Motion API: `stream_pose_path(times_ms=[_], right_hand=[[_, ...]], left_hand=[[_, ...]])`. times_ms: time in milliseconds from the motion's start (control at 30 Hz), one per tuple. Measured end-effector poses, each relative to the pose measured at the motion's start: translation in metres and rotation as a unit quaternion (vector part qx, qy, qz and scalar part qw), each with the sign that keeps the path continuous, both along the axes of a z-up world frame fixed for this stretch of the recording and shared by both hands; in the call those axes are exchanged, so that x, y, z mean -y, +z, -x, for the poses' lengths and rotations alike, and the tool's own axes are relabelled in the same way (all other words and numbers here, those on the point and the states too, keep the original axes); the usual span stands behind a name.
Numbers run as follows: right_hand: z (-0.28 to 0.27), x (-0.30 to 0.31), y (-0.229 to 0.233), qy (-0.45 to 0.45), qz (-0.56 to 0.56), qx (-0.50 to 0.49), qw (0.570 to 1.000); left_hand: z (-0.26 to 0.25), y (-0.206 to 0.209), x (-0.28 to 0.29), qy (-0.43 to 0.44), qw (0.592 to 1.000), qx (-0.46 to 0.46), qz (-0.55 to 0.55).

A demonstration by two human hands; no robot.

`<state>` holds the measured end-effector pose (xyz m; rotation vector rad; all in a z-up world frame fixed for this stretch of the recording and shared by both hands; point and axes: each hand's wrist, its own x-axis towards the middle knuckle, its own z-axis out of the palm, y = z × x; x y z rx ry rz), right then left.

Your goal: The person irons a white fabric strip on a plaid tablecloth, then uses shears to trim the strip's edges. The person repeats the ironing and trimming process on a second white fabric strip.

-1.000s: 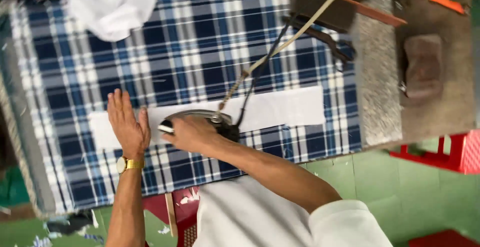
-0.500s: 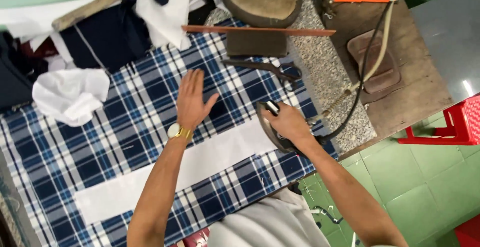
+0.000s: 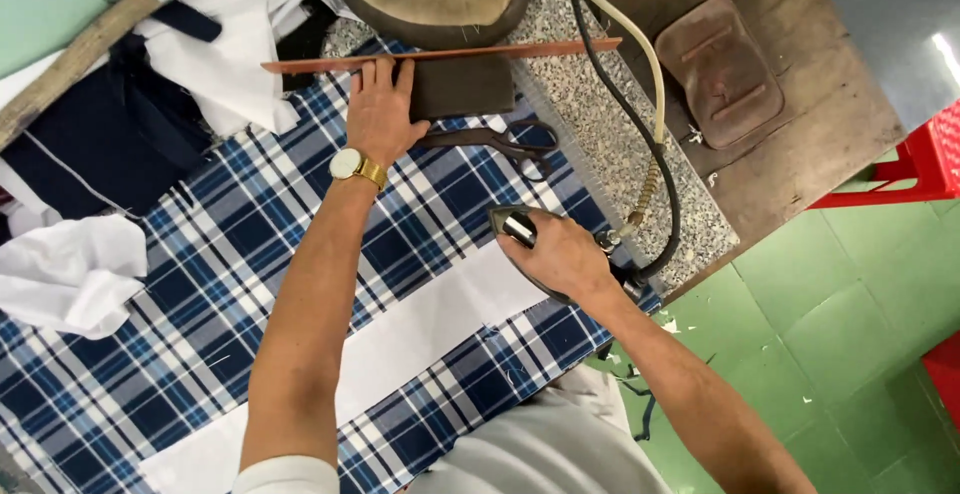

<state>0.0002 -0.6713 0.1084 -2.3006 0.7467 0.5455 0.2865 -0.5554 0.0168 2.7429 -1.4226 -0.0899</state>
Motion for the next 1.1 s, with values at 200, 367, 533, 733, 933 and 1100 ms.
stream_pose_path(times_ms=[200, 367, 533, 733, 933, 1100], right_hand=[[0.001, -0.004, 0.015, -0.002, -0.008, 0.0, 1.0], [-0.004, -0.004, 0.026, -0.014, -0.013, 0.0, 1.0], [0.001, -0.007, 0.03, -0.023, -0.017, 0.009, 1.0], [0.003, -0.015, 0.021, -0.004, 0.005, 0.026, 1.0], [0.01, -0.018, 0.014, 0.015, 0.01, 0.087, 0.996], [0.011, -0.018, -0.011, 0.039, -0.01, 0.035, 0.999]], left_hand=[[-0.007, -0.002, 0.013, 0.03, 0.996, -0.011, -0.083], [-0.012, 0.004, 0.024, 0.054, 0.995, -0.009, -0.085], [0.001, 0.026, 0.003, 0.005, 1.0, -0.013, -0.013], [0.109, 0.044, -0.113, 0.087, 0.987, 0.013, 0.131], [0.262, 0.031, -0.221, 0.192, 0.962, -0.094, 0.171], [0.333, 0.005, -0.265, 0.221, 0.97, -0.011, 0.104]])
